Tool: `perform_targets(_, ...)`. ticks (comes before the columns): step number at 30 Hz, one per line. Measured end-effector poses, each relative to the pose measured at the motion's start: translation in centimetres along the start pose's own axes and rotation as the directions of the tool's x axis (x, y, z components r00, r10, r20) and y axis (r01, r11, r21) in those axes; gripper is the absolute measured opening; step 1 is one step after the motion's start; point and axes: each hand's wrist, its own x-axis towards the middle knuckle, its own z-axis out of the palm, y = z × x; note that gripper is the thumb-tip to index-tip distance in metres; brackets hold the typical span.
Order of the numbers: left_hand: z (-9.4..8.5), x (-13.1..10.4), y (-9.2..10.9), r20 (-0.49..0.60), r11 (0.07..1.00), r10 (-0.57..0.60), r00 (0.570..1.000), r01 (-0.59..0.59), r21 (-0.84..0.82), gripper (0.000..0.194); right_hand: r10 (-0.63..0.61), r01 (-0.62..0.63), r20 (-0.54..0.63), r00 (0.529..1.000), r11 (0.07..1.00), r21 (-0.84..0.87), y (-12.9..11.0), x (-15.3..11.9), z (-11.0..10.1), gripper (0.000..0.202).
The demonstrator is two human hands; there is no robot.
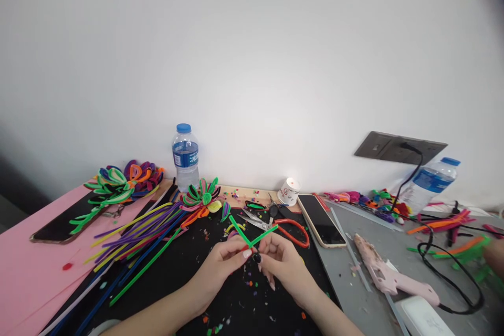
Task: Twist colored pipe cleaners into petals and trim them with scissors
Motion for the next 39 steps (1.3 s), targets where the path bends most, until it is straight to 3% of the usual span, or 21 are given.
perform_targets(4,-0.1,-0.1,-0.1,0.02,1.0,-0.004,1.0,0.004,-0.003,0.022,-0.035,0.039,0.041,0.999,0.993,-0.108,0.1,-0.4,1.0,0.01)
perform_targets(9,0.0,0.0,-0.3,0.031,1.0,0.005,1.0,-0.005,0.022,0.023,-0.073,0.076,0.033,0.997,0.993,-0.089,0.3,-0.5,1.5,0.009)
perform_targets(15,0.3,0.0,0.2,0.065,0.995,0.02,0.998,-0.014,-0.094,0.026,-0.029,0.029,0.029,0.999,1.0,-0.004,0.3,-0.4,1.2,0.012)
perform_targets(20,0.2,0.0,0.1,0.013,0.988,-0.006,1.0,0.008,-0.155,0.019,-0.074,0.078,0.032,0.997,0.987,-0.139,0.4,-0.4,1.4,0.012)
perform_targets(27,0.2,-0.2,-0.2,0.053,0.954,-0.105,0.993,0.115,-0.278,0.019,-0.106,0.1,-0.024,0.994,0.977,-0.187,0.5,-0.3,1.1,0.011)
perform_targets(34,0.1,0.1,0.0,-0.039,0.944,-0.141,0.989,0.123,-0.305,0.018,-0.064,0.061,-0.009,0.998,0.984,-0.167,0.3,-0.3,0.9,0.007)
perform_targets(39,-0.1,0.3,-0.4,-0.089,0.95,-0.087,0.992,0.056,-0.306,0.015,-0.028,0.023,-0.025,0.999,0.984,-0.176,0.8,-0.1,0.9,0.009)
